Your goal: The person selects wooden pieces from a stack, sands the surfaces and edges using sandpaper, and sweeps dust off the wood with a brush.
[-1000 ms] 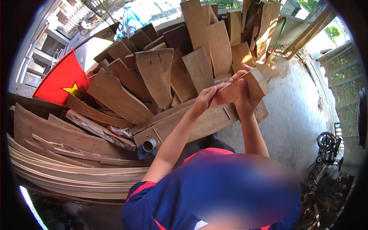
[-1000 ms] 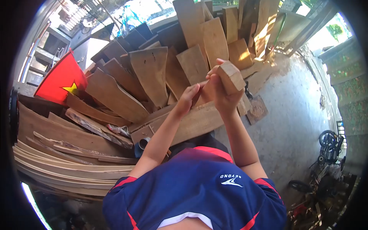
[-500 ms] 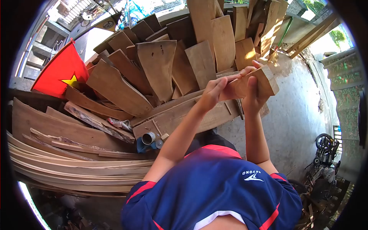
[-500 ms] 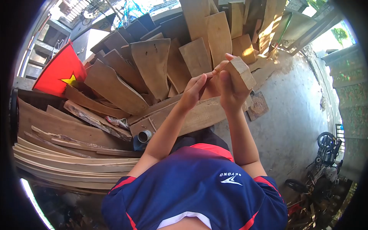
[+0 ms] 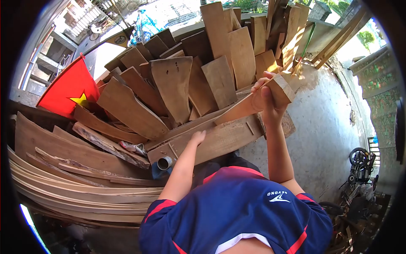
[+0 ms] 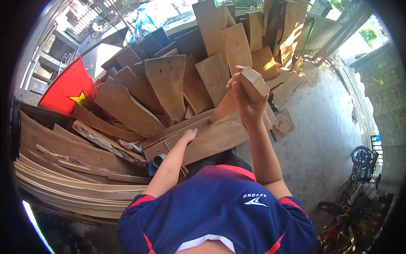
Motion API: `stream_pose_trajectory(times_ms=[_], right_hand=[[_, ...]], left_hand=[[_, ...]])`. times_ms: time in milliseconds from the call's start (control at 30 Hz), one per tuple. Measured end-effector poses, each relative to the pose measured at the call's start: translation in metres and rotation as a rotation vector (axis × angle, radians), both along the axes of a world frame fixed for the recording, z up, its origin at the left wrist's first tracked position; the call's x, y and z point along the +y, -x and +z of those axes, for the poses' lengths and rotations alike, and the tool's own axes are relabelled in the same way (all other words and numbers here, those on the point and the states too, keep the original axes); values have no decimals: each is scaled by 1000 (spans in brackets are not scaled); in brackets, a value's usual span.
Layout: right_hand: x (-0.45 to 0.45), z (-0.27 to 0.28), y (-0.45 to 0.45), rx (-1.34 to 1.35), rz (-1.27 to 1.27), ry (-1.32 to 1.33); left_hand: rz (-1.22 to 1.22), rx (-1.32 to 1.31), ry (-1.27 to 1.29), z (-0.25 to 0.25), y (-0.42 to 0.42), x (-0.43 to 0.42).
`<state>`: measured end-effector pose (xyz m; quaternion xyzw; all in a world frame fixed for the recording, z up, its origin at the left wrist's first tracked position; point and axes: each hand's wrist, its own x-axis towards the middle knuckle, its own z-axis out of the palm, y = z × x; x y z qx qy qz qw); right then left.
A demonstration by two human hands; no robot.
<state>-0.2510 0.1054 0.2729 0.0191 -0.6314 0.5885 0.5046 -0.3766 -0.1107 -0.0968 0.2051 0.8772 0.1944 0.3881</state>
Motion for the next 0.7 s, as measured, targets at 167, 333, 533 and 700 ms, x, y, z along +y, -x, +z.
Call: stream_pose_trajectory(times_ms=[167,333,533,700], right_hand=[[12,-7,4,6,30,1],[-1,5,12,-16,113,104],[-4,-3,18,-23,176,-7],[-33,3,10,-90,363,51]], left_hand=[[375,-22,79,-17,-22,-71],[597,194,1,-16,-20,-106],[582,-18,-395,24,14,-77],[0,-24,-1009,214,-13,15]])
